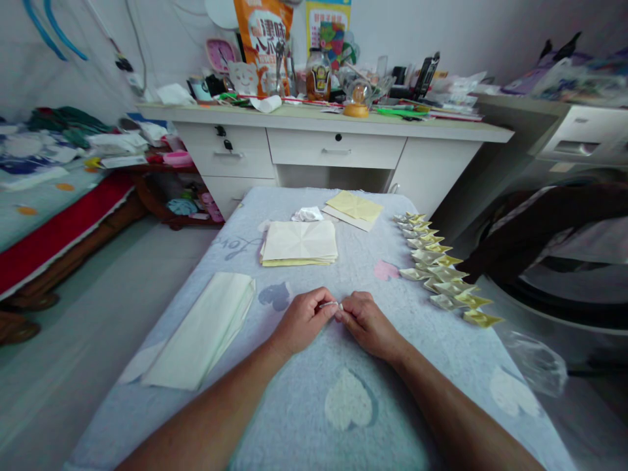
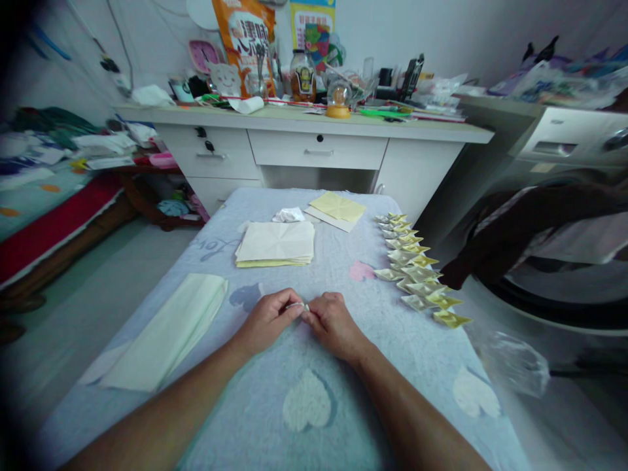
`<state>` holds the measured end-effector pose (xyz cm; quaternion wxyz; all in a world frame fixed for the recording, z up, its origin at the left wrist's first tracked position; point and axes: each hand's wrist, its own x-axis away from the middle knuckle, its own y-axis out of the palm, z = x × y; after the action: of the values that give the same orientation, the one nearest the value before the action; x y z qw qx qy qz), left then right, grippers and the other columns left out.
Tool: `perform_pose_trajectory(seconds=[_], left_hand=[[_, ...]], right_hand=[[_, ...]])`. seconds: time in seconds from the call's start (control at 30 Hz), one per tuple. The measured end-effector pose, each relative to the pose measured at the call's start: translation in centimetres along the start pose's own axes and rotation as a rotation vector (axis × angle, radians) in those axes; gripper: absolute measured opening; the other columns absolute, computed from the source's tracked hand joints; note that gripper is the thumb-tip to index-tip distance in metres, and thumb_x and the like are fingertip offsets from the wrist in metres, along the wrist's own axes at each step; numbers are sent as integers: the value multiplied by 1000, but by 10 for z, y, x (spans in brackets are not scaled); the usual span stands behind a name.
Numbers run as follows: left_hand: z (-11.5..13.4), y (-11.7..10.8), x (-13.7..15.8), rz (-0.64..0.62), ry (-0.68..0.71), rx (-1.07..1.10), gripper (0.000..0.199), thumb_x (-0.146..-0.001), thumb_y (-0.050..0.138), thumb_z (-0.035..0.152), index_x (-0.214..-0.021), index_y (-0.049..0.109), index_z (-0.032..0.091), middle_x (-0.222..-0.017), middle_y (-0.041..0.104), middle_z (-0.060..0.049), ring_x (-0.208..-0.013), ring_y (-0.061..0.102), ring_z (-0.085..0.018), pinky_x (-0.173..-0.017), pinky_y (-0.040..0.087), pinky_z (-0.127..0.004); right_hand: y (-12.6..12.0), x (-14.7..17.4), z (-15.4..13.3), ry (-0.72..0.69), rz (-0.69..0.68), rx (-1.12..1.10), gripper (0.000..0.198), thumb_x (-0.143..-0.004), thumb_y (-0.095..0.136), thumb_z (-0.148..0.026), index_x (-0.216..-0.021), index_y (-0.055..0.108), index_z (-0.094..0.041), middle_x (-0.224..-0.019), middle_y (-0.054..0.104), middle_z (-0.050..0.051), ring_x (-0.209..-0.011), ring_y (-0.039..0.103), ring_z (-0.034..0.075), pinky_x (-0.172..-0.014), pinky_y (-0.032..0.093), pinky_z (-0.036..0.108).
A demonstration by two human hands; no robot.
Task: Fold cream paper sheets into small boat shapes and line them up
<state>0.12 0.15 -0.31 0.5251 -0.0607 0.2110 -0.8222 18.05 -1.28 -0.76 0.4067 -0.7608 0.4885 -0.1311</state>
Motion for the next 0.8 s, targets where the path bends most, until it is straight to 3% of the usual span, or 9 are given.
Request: perform_pose_trajectory(seconds=[0.43,0.6,0.8], left_hand=[[-1,1,2,23,-20,50,18,-88,53,32,-82,59,16,-69,56,3,-63,48,-10,-59,36,-21],[1,-1,1,-6,-27,-24,25,-89,52,34,-73,57,16,-62,48,5,-58,42,-9,-55,31,-21],[0,0,0,21,2,-33,26,-89,51,34,-70,54,16,-63,49,4,-62,45,-10,-60,34,-21]], right_hand=[[1,1,1,-2,34,-46,35,-99,37,-33,-70,49,-18,-66,53,-1,-69,46,14,-74,31,31],[0,2,0,15,16,-35,35,-99,37,-33,-69,47,-18,-65,51,-1,-69,45,14,-74,31,31],[-2,4,-5,12,31,-65,33,-99,38,-39,-77,51,-19,-72,55,0,-74,48,15,-77,31,32]])
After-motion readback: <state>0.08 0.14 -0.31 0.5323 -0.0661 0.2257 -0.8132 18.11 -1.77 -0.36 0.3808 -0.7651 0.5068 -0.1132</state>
